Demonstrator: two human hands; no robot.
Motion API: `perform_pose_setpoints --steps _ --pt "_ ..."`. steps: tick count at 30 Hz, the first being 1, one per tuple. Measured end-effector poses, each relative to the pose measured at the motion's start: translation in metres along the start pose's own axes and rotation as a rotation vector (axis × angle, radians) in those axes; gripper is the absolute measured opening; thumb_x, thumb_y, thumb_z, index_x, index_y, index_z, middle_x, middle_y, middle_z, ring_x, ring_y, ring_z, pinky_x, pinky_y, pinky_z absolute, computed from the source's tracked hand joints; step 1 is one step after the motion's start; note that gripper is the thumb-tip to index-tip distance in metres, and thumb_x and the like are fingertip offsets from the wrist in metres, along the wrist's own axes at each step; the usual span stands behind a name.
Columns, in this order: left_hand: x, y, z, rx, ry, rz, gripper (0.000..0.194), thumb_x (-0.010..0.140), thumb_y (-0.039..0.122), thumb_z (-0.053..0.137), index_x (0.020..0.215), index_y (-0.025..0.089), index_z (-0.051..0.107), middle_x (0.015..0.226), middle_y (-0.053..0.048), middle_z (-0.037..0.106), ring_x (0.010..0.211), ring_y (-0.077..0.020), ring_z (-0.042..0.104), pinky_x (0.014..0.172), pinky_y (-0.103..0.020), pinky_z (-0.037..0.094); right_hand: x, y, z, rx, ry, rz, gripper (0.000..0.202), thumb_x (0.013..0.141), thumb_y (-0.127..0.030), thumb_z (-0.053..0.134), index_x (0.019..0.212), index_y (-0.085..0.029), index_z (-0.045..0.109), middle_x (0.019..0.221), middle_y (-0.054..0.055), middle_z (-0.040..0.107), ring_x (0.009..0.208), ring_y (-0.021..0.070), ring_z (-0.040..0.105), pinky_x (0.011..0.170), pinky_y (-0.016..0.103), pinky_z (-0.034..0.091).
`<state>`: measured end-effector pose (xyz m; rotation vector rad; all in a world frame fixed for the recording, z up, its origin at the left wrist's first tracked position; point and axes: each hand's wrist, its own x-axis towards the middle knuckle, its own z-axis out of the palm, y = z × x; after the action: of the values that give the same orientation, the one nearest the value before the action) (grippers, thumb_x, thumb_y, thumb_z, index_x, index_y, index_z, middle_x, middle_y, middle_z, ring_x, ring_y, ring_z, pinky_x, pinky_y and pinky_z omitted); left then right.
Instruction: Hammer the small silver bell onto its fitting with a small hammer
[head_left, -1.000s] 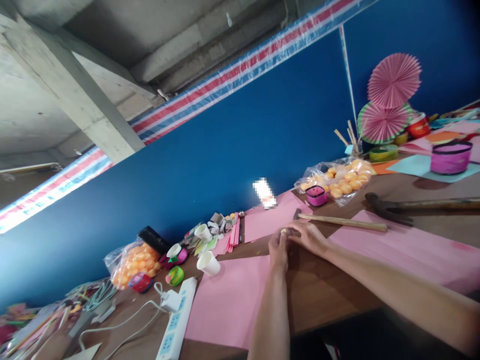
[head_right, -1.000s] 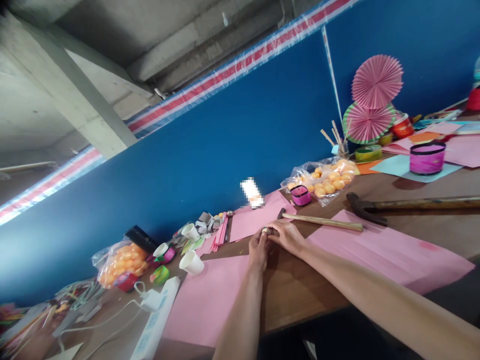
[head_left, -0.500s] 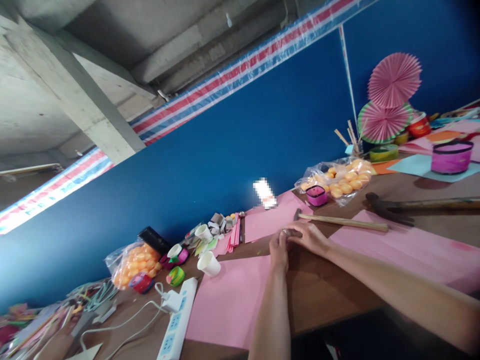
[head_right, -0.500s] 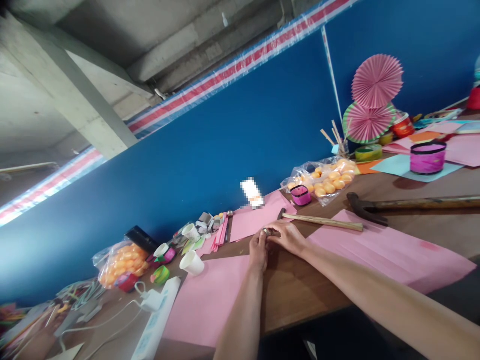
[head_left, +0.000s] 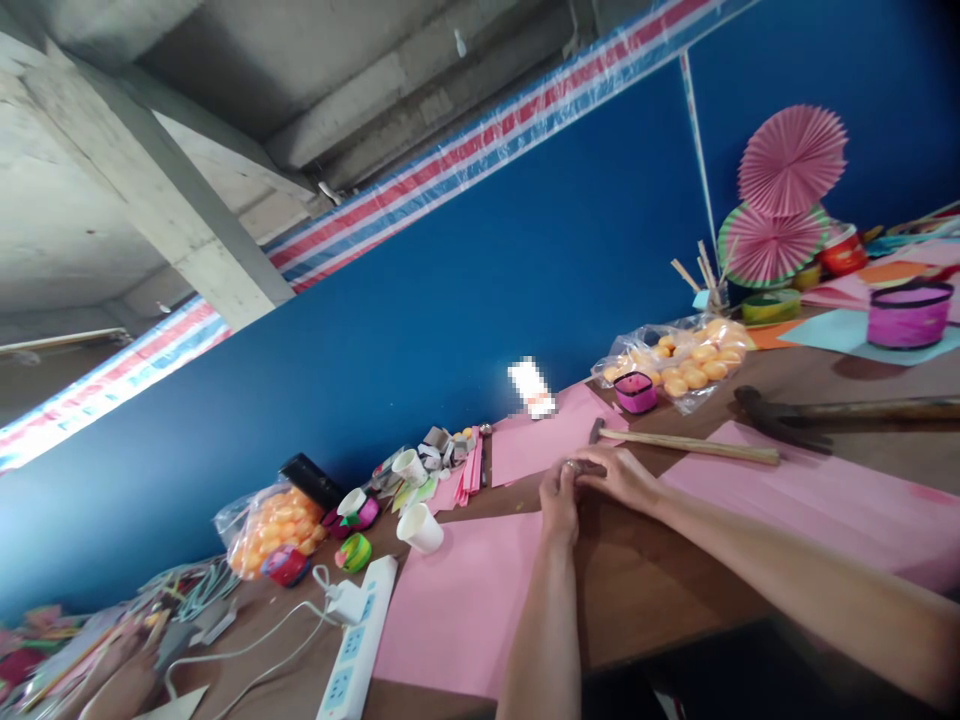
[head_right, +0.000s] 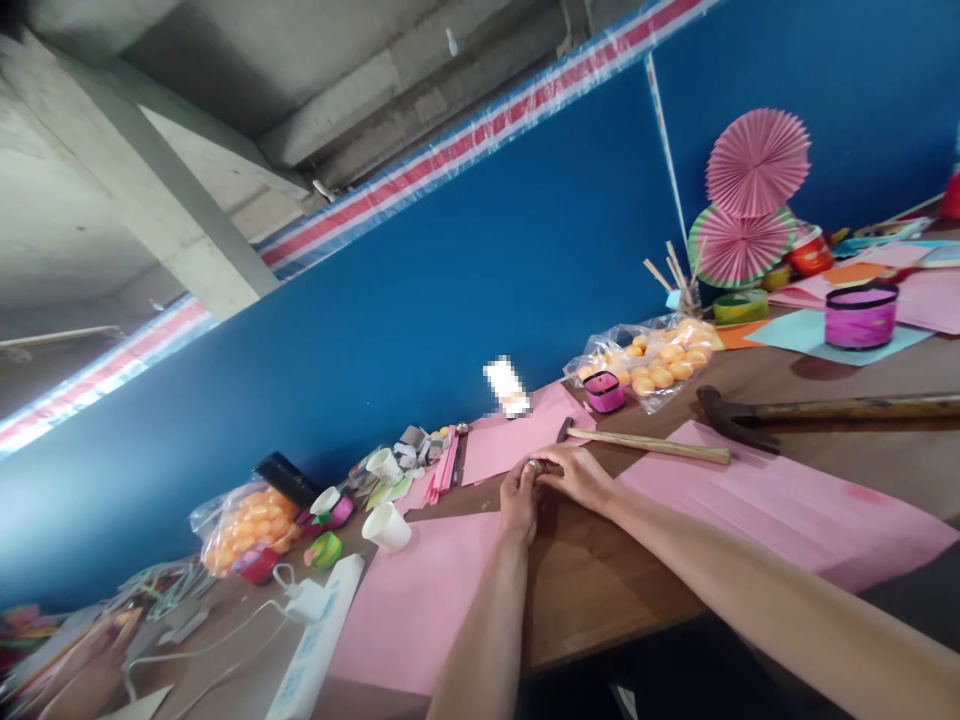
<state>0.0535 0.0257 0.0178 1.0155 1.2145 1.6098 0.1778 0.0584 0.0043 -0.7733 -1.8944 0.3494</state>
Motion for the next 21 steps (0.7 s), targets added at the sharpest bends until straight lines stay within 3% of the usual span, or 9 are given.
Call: perform_pose_setpoints --steps 6,10,18,21 --pt "-0.0003 -0.0019 0.0020 -0.110 0.096 0.000 0.035 0.049 0.045 0.073 0.080 0.035 0.063 0.067 0.003 0.069 0.089 -0.0309 0.059 0.073 -0.045 0.048 -0.0003 -0.0003 0.0017 -0.021 0.103 0.007 0.032 0.074 -0.028 0.061 0.105 -0.018 0.059 0.101 0.009 0.064 0.093 0.0221 0.060 0.082 0.035 0.049" --pt "-0.0009 -0.0022 0.0024 -0.171 0.127 0.042 0.038 0.049 0.050 0.072 0.083 0.037 0.062 0.065 0.004 0.069 0.087 -0.0313 0.060 0.068 -0.044 0.050 -0.0006 0.0010 0.0021 0.025 0.074 0.020 0.032 0.074 -0.028 0.062 0.105 -0.019 0.059 0.100 0.008 0.065 0.092 0.0212 0.060 0.081 0.034 0.050" --pt "-0.0003 0.0003 -0.0018 -0.123 -0.039 0.046 0.043 0.048 0.044 0.075 0.089 0.040 0.063 0.071 0.005 0.070 0.089 -0.0306 0.060 0.069 -0.042 0.051 -0.0005 -0.0027 -0.0008 0.017 0.067 0.031 0.036 0.073 -0.027 0.063 0.108 -0.020 0.057 0.105 0.007 0.063 0.097 0.0214 0.058 0.085 0.034 0.048" --pt "-0.0008 0.0001 -0.0027 -0.106 -0.128 -0.031 0.039 0.052 0.045 0.073 0.089 0.033 0.065 0.078 0.000 0.070 0.094 -0.0304 0.059 0.076 -0.041 0.049 -0.0004 -0.0033 -0.0018 -0.013 0.039 0.023 0.035 0.075 -0.025 0.061 0.109 -0.019 0.057 0.107 0.008 0.063 0.099 0.0218 0.058 0.086 0.035 0.047"
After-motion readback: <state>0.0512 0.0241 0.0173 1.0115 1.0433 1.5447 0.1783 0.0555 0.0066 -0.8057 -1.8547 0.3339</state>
